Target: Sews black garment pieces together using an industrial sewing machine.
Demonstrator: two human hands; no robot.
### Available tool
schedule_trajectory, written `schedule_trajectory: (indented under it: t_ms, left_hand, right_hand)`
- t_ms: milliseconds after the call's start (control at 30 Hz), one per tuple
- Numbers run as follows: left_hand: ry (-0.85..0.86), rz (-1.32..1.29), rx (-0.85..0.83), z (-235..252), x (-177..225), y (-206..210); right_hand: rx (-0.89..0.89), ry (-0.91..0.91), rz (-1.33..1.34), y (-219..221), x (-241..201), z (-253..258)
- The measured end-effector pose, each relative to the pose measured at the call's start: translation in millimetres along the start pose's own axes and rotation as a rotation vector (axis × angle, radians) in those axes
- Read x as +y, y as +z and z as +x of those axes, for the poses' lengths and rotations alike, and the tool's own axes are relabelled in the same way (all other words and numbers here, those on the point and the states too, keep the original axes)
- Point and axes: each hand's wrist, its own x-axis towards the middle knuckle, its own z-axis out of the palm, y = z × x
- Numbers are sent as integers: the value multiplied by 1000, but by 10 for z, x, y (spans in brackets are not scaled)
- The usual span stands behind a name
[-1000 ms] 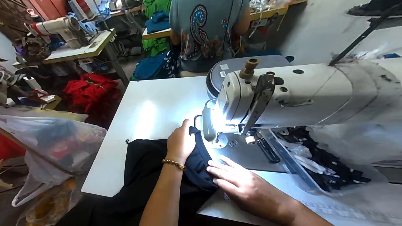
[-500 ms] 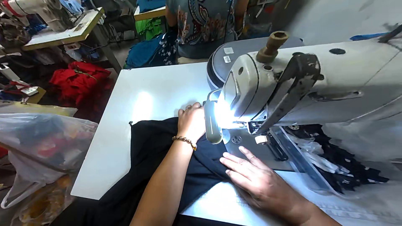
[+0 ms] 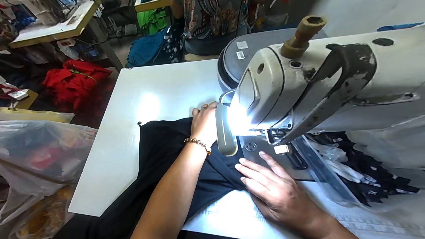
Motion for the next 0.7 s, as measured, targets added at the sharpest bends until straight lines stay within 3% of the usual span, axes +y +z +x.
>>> schedule_trajectory:
  t_ms: [167, 267, 333, 433, 567, 700]
  left_hand:
    - [28, 29, -14, 49, -37, 42]
    - [135, 100, 142, 218, -273, 394]
    - [142, 107, 139, 215, -277, 394]
    - [79, 112, 120, -43, -69, 96]
    - [59, 141, 264, -666, 136, -42]
    - [45, 145, 44, -1185, 162, 87]
  right_hand:
    - [-8, 3, 0, -7, -13, 8]
    - [-8, 7, -2, 0, -18, 7]
    - [-16, 7, -13, 5, -42, 12]
    - [-24, 1, -29, 18, -111, 39]
    - [-15, 6, -53, 24, -166, 46]
    - [-10, 14, -47, 31, -167, 34]
